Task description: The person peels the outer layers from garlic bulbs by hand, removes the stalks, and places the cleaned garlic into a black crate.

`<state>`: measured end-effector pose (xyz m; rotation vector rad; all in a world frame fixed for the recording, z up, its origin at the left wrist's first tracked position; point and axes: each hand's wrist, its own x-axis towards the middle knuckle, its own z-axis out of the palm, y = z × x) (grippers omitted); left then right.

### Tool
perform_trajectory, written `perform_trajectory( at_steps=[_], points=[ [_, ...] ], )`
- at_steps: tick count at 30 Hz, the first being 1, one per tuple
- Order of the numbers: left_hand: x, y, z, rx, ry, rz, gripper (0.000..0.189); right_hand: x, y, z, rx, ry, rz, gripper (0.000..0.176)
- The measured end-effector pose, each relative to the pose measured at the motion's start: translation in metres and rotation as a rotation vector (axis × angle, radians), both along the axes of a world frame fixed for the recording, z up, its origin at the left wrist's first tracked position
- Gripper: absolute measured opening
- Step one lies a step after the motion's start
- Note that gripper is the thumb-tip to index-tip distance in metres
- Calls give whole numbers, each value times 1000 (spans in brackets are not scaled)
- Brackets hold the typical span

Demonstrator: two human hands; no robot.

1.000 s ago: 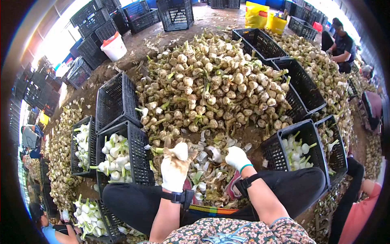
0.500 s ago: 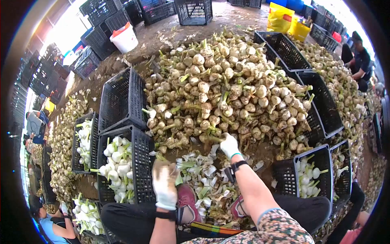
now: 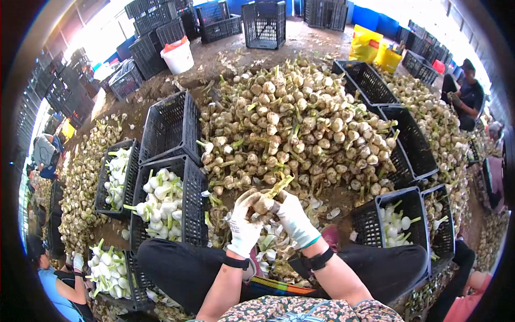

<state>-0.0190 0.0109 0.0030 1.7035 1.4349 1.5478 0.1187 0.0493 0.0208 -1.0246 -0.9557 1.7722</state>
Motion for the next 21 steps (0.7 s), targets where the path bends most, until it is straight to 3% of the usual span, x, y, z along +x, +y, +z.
perform_trajectory(
  at_steps=[5, 11, 13, 14, 17, 19, 21],
  points=[
    [-3, -16, 3, -1, -50, -44, 58, 6, -21, 15, -135, 306, -32, 29],
    [9, -27, 12, -15, -195, -116, 60, 25, -32, 18, -122, 380, 21, 31],
    [17, -36, 21, -196, -811, -217, 56, 36, -35, 24, 19, -53, 114, 33],
    [18, -36, 34, -242, -1041, -233, 48, 41, -33, 20, 288, -233, 126, 37],
    [12, -38, 40, -382, -1028, -302, 39, 47, -35, 13, 502, -27, 41, 30],
    [19, -38, 29, -406, -989, -227, 40, 49, -34, 11, 460, -41, 32, 28],
    [26, -35, 21, -432, -950, -157, 41, 43, -43, 34, 438, -515, 0, 26]
  ],
)
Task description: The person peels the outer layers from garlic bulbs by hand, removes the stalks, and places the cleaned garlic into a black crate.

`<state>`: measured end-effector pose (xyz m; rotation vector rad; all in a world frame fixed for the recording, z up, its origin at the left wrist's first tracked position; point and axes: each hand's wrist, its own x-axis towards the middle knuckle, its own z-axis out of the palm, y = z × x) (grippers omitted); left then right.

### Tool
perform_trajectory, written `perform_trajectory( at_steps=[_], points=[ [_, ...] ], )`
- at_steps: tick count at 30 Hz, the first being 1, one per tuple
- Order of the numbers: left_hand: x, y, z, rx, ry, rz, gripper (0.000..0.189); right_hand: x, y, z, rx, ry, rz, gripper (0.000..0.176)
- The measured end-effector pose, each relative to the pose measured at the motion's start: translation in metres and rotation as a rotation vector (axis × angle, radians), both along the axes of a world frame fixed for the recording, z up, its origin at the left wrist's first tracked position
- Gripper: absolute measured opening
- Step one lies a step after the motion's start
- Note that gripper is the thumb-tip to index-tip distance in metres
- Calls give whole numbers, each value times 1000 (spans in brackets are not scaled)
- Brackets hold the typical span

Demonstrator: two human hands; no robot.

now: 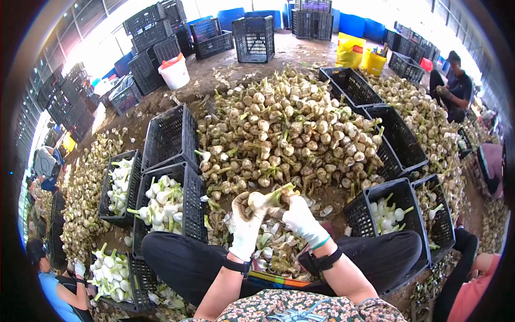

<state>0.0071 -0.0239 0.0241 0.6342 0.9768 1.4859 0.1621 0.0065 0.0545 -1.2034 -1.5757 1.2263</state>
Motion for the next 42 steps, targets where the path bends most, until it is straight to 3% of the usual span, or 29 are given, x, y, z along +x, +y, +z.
perform_trajectory(
  at_steps=[2, 3, 4, 5, 6, 8, 10, 12, 14, 15, 16, 18, 20, 22, 24, 25, 26, 28, 30, 34, 38, 42],
  points=[
    [3, 2, -9, 241, 552, 84, 49, -1, -2, -4, -129, 11, -38, 25],
    [4, 4, -13, 244, 579, 121, 48, -1, -1, -19, -227, 252, -69, 24],
    [5, 5, 2, 242, 584, 119, 48, -2, 1, -28, -321, 494, -99, 23],
    [5, 2, 18, 114, 323, 33, 47, 0, 4, -38, -268, 562, -84, 23],
    [4, 1, 29, -15, 63, -51, 46, 5, 5, -38, -271, 567, -86, 23],
    [-10, 5, 28, -16, 10, -133, 48, 14, 7, -39, -158, 518, 7, 23],
    [-20, 10, 29, -82, -146, -349, 52, 16, 6, -33, -133, 448, 45, 26],
    [-17, 15, 16, -102, -132, -391, 55, 16, 1, -18, -354, 597, 31, 15],
    [2, 15, 12, 140, 136, -117, 52, 13, 3, -12, -226, 216, -10, 19],
    [4, 11, 12, 268, 416, -46, 52, 11, 1, -9, -259, 188, 8, 21],
    [0, 11, 12, 264, 418, -48, 52, 10, 0, -8, -292, 161, 28, 23],
    [-11, 14, 13, 140, 498, -224, 61, 10, 12, -38, -204, 327, -225, 20],
    [-13, 9, 10, 193, 171, -449, 68, 29, 30, -50, -528, 799, -420, 17],
    [-16, 1, 19, 113, -41, -492, 67, 53, 50, -86, -395, 424, -489, 21],
    [-20, 0, 17, 33, -35, -443, 62, 58, 39, -57, -10, -642, -223, 30],
    [-24, 2, 8, 32, 96, -449, 64, 54, 32, -52, 120, -568, -182, 41],
    [-26, 3, 2, 34, 225, -455, 66, 42, 23, -18, 219, -439, -136, 40],
    [-22, 3, 4, -71, 69, -442, 70, 31, 19, -8, 118, -203, 66, 34],
    [-20, 6, 10, 208, 697, -392, 72, 22, 16, 3, 231, -249, 228, 27],
    [-22, 9, 2, 200, 668, -434, 74, 13, 15, 5, 415, -483, 253, 19],
    [-24, 9, 5, 157, 677, -478, 75, 6, 20, 0, 459, -460, 216, 10],
    [-24, 12, 3, 245, 717, -482, 70, -7, 18, -1, 437, -534, 158, 14]
  ],
)
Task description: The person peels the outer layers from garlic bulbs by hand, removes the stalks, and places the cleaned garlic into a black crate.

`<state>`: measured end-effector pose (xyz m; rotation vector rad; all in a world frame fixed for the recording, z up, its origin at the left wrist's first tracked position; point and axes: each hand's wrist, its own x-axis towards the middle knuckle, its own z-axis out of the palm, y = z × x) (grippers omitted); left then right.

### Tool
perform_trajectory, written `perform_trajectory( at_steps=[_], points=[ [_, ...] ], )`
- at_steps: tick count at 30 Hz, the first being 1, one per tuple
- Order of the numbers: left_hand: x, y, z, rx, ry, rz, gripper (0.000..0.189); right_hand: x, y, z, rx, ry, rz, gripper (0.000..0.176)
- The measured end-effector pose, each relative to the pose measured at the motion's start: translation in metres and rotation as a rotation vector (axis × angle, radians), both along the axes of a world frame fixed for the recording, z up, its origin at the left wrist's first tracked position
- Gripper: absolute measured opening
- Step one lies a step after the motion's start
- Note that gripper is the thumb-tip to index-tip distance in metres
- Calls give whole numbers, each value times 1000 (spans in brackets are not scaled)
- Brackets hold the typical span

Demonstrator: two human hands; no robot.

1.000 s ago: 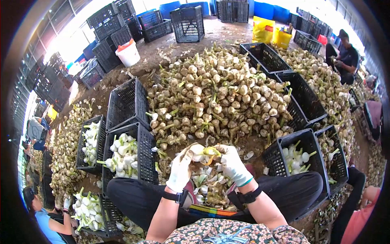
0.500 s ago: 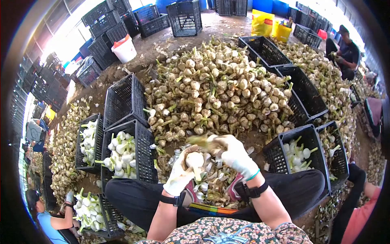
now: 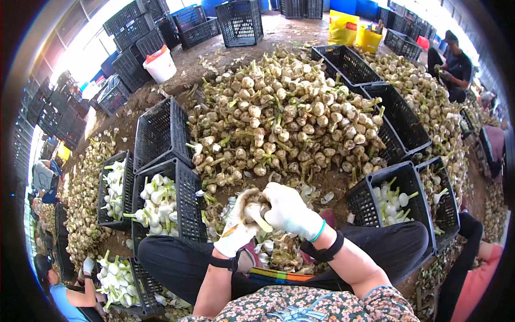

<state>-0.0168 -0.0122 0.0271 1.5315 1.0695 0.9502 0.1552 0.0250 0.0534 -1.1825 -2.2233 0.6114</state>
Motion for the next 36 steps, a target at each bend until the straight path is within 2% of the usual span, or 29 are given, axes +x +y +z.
perform_trajectory(
  at_steps=[2, 3, 4, 7, 10, 11, 12, 14, 15, 16, 17, 18, 19, 22, 23, 24, 26, 27, 28, 30, 31, 32, 33, 34, 36],
  points=[
    [4, 7, -3, -26, -156, 299, 66, -4, 2, -6, -125, 222, -155, 15],
    [-1, 1, -3, -194, -439, 356, 61, -7, -1, -9, -201, 336, -229, 13],
    [2, 0, -4, -141, -523, 396, 51, -10, -3, -11, -202, 336, -223, 13],
    [16, -1, 2, -153, -521, 578, 35, -19, -11, -16, -226, 397, -242, 15],
    [18, 5, -3, -198, -407, 646, 29, -18, -9, -19, -181, 303, -240, 15],
    [16, 9, -11, -85, -296, 626, 23, -16, -5, -25, -134, 283, -286, 15],
    [12, 9, -15, -89, -299, 624, 23, -11, 3, -33, -84, 262, -332, 15],
    [9, 9, -10, -254, -528, 540, 21, 5, 20, -53, -58, 212, -416, 13],
    [9, 11, -7, -324, -801, 471, 23, 12, 24, -65, -70, 216, -430, 14],
    [7, 10, -16, -325, -799, 475, 23, 17, 29, -76, -80, 222, -442, 14],
    [5, 10, -29, -410, -952, 452, 25, 17, 31, -81, -137, 107, -420, 15],
    [2, 10, -43, -497, -1103, 426, 26, 14, 28, -87, -143, 108, -418, 15],
    [7, 13, -48, -517, -1259, 358, 32, 10, 22, -89, -228, 61, -385, 17],
    [7, 23, -70, -411, -1369, 250, 36, -2, 7, -103, -349, -30, -154, 32],
    [9, 22, -76, -416, -1293, 441, 37, -3, 3, -111, -415, -74, -51, 33],
    [7, 25, -75, -419, -1289, 453, 37, -5, -2, -109, -481, -116, 58, 35],
    [-2, 37, -73, -400, -1602, 452, 36, -3, -10, -103, -599, -395, 262, 26],
    [-2, 44, -60, -138, -1497, 267, 37, 2, -13, -129, -669, -473, 397, 29],
    [-12, 49, -58, -253, -1576, 400, 44, 6, -12, -126, -744, -487, 358, 31],
    [-17, 52, -54, -230, -1555, 457, 41, 7, -3, -124, -771, -384, 123, 40],
    [-19, 51, -62, -248, -1553, 429, 35, -2, 5, -127, -573, -153, 10, 50],
    [-20, 49, -69, -270, -1552, 399, 29, -9, 6, -127, -677, 335, -169, 54],
    [-19, 53, -68, -539, -1560, 631, 26, -15, 20, -94, -683, 519, -105, 58],
    [-17, 49, -75, -539, -1516, 660, 31, -23, 30, -80, -492, 643, -44, 49],
    [-28, 39, -111, -563, -1575, 290, 34, -38, 38, -90, -397, 854, 121, 36]
  ],
)
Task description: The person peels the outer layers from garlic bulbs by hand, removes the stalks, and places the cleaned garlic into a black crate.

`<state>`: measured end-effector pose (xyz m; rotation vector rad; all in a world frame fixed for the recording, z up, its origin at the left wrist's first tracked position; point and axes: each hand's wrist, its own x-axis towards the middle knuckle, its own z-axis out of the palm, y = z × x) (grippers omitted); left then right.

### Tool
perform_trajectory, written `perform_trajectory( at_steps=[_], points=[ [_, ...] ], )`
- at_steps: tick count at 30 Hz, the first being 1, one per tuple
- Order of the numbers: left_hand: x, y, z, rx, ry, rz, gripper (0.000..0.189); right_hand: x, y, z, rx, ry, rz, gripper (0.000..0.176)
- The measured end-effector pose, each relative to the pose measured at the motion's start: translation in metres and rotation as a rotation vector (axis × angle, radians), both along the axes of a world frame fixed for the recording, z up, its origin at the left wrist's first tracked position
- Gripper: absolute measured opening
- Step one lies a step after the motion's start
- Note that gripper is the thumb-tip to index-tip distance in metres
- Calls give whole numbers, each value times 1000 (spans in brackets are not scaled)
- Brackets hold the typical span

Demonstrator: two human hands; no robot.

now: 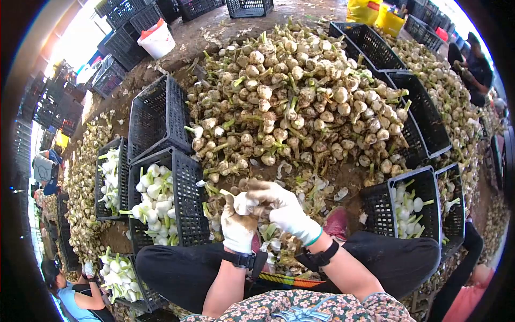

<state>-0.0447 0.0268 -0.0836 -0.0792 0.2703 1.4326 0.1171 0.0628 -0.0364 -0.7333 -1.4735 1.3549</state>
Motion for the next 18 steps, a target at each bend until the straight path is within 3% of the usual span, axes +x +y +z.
perform_trajectory(
  at_steps=[1, 2, 4, 5, 6, 8, 9, 10, 12, 14, 16, 18],
  points=[
    [6, 4, 13, -162, -15, 35, 37, -1, 2, -7, -2, 1, -1, 36],
    [11, 5, 22, -163, -14, 36, 37, -4, 3, -14, -96, 43, 8, 28],
    [16, 5, 31, -221, 200, 103, 30, -8, 6, -11, -197, 87, 23, 21],
    [9, 0, 23, -65, 85, 47, 27, -8, 7, -9, -300, -25, 30, 17],
    [8, 0, 22, -72, 85, 51, 27, -8, 9, -1, -405, -139, 35, 14],
    [9, 7, 28, -245, 101, 228, 32, -2, 8, 9, -486, -102, 96, 12],
    [11, 7, 32, -263, 166, 215, 28, 4, 7, 10, -565, -76, 287, 12],
    [12, 10, 29, -315, 8, 349, 27, 8, 5, 15, -641, -47, 478, 13],
    [-6, 21, 10, -287, 143, 440, 27, 9, -10, 18, -667, -28, 687, 18],
    [-11, 22, 12, -239, 134, 425, 27, 13, -13, 15, -589, -223, 790, 22],
    [-5, 17, 23, -43, 63, 350, 27, 24, -7, -12, -267, -586, 625, 23],
    [-20, 18, 5, -219, -26, 429, 27, 35, 9, -34, -149, -1153, 357, 22]
  ],
)
